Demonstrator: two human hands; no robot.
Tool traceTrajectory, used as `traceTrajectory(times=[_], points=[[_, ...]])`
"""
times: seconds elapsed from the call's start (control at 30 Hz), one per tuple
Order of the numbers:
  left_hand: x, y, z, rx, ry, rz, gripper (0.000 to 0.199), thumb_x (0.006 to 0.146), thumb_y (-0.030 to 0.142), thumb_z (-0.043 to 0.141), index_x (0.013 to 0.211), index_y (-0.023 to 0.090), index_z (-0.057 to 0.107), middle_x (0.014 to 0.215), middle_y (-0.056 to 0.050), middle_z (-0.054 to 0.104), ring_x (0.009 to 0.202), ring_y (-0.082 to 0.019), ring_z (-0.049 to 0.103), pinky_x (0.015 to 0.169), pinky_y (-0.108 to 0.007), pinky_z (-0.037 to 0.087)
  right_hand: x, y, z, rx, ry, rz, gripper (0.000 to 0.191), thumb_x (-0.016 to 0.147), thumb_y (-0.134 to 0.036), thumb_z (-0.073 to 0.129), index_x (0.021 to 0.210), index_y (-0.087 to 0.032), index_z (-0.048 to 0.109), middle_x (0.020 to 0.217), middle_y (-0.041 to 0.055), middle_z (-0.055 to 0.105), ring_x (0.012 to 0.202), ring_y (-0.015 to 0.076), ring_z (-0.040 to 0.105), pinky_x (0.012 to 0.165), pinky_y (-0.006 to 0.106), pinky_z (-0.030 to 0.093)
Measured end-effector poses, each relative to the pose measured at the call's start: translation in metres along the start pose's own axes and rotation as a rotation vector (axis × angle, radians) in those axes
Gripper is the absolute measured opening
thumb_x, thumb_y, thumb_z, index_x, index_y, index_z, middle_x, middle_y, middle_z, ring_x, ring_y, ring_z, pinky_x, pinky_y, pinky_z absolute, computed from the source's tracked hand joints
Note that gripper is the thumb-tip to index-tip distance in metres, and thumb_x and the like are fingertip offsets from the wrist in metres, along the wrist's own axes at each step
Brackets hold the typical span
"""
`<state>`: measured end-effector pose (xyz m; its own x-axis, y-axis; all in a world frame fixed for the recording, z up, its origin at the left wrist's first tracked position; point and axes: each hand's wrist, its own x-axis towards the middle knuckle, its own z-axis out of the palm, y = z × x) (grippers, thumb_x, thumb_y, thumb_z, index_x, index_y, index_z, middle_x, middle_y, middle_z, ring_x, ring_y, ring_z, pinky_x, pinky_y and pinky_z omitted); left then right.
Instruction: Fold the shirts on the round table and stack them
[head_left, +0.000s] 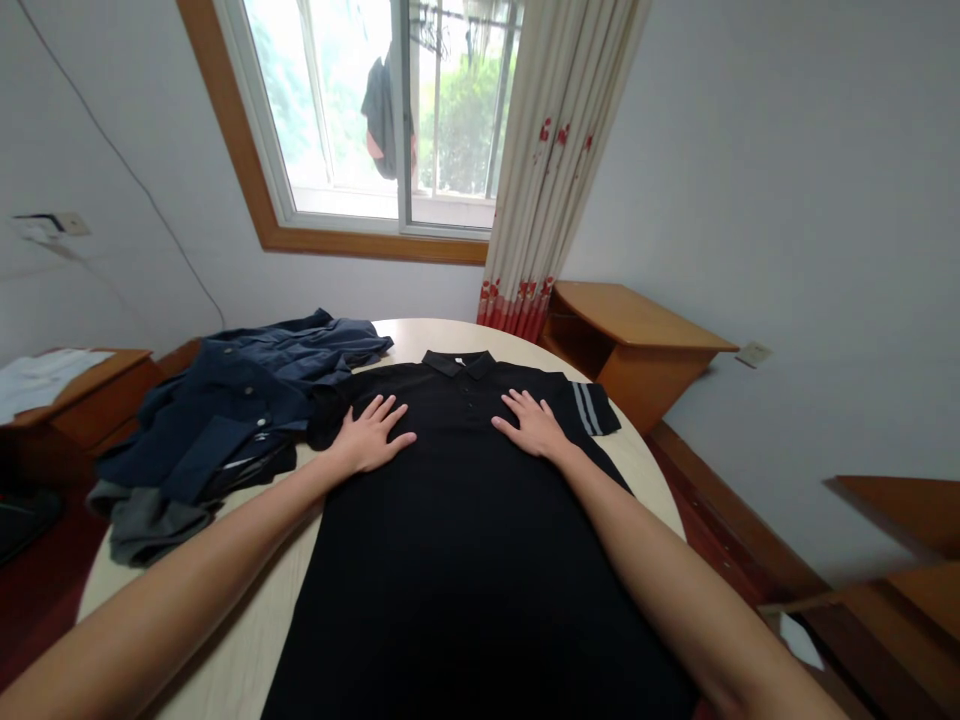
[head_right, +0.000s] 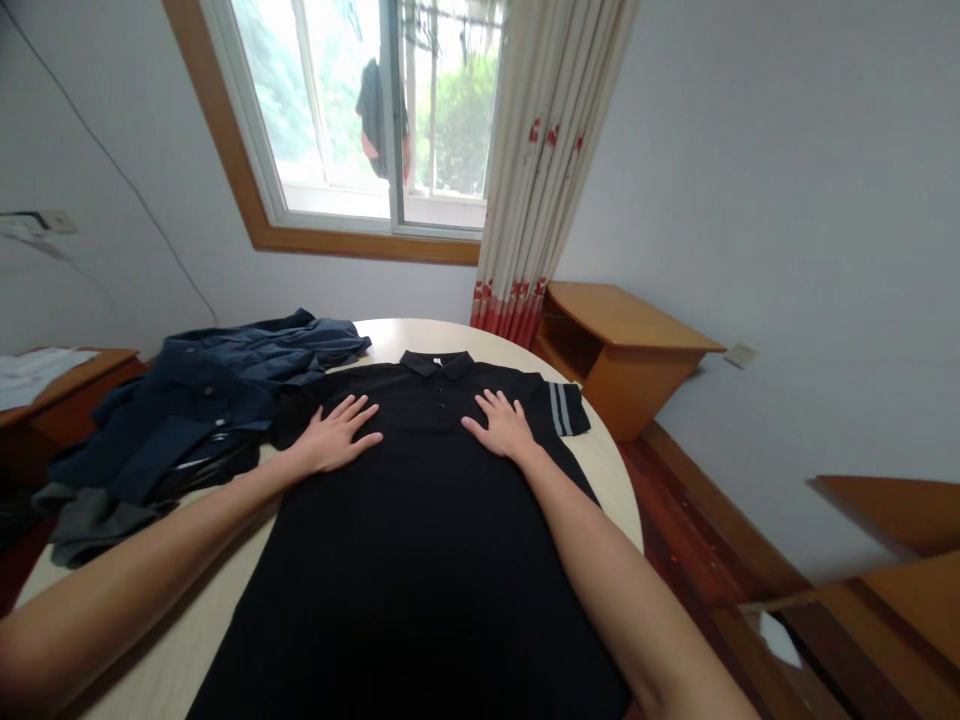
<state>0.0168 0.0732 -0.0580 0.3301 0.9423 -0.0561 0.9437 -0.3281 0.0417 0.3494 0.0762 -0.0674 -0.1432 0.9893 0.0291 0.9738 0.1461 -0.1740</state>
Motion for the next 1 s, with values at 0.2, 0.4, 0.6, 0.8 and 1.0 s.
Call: traceTrajectory(times=[0.2, 0.4, 0.6, 0.8, 1.0], points=[[0.038, 0.027, -0.020, -0.007, 0.031, 0.050, 0.076, 0.095, 0.071, 0.032, 0.152, 0.024, 0.048, 0.162, -0.013, 0.036, 0.151, -0.036, 0.029, 0.120, -0.060, 0.020, 0.029, -0.031, -0.004, -0.019, 0.006, 0.004, 0.070, 0.102, -0.061, 0.033, 0.159, -0.020, 0.034, 0.167, 0.0098, 0.025, 0.155, 0.0272, 0.017, 0.124, 0.055, 0.011], [0.107, 0.028, -0.002, -0.080, 0.018, -0.088, 0.074, 0.099, 0.065, 0.020, 0.160, 0.025, 0.032, 0.169, -0.008, 0.017, 0.156, -0.032, 0.015, 0.121, -0.059, 0.018, 0.074, -0.023, 0.000, 0.030, -0.058, 0.051, 0.070, 0.102, -0.063, 0.026, 0.160, -0.023, 0.031, 0.169, 0.0095, 0.019, 0.156, 0.0265, 0.014, 0.123, 0.055, 0.011], [0.124, 0.020, 0.003, -0.063, 0.024, -0.147, 0.078, 0.098, 0.064, 0.017, 0.162, 0.021, 0.026, 0.170, -0.008, 0.013, 0.157, -0.032, 0.010, 0.123, -0.061, 0.010, 0.085, 0.025, -0.005, -0.029, 0.001, 0.228, 0.066, 0.105, -0.054, 0.023, 0.160, -0.017, 0.030, 0.168, 0.0113, 0.021, 0.156, 0.0255, 0.014, 0.124, 0.055, 0.009], [0.128, 0.044, 0.006, -0.095, 0.060, -0.097, 0.075, 0.099, 0.061, 0.018, 0.162, 0.020, 0.028, 0.169, -0.008, 0.015, 0.157, -0.028, 0.011, 0.124, -0.056, 0.012, 0.082, 0.005, 0.004, 0.024, 0.004, 0.086, 0.068, 0.104, -0.058, 0.024, 0.160, -0.021, 0.032, 0.168, 0.0087, 0.021, 0.156, 0.0236, 0.016, 0.124, 0.053, 0.009], [0.120, 0.004, -0.002, -0.050, 0.018, -0.194, 0.076, 0.100, 0.060, 0.016, 0.162, 0.017, 0.026, 0.170, -0.011, 0.014, 0.157, -0.027, 0.011, 0.124, -0.056, 0.010, 0.066, 0.059, -0.004, -0.028, 0.029, 0.283, 0.067, 0.104, -0.054, 0.021, 0.160, -0.017, 0.030, 0.169, 0.0105, 0.019, 0.156, 0.0257, 0.015, 0.123, 0.056, 0.010]])
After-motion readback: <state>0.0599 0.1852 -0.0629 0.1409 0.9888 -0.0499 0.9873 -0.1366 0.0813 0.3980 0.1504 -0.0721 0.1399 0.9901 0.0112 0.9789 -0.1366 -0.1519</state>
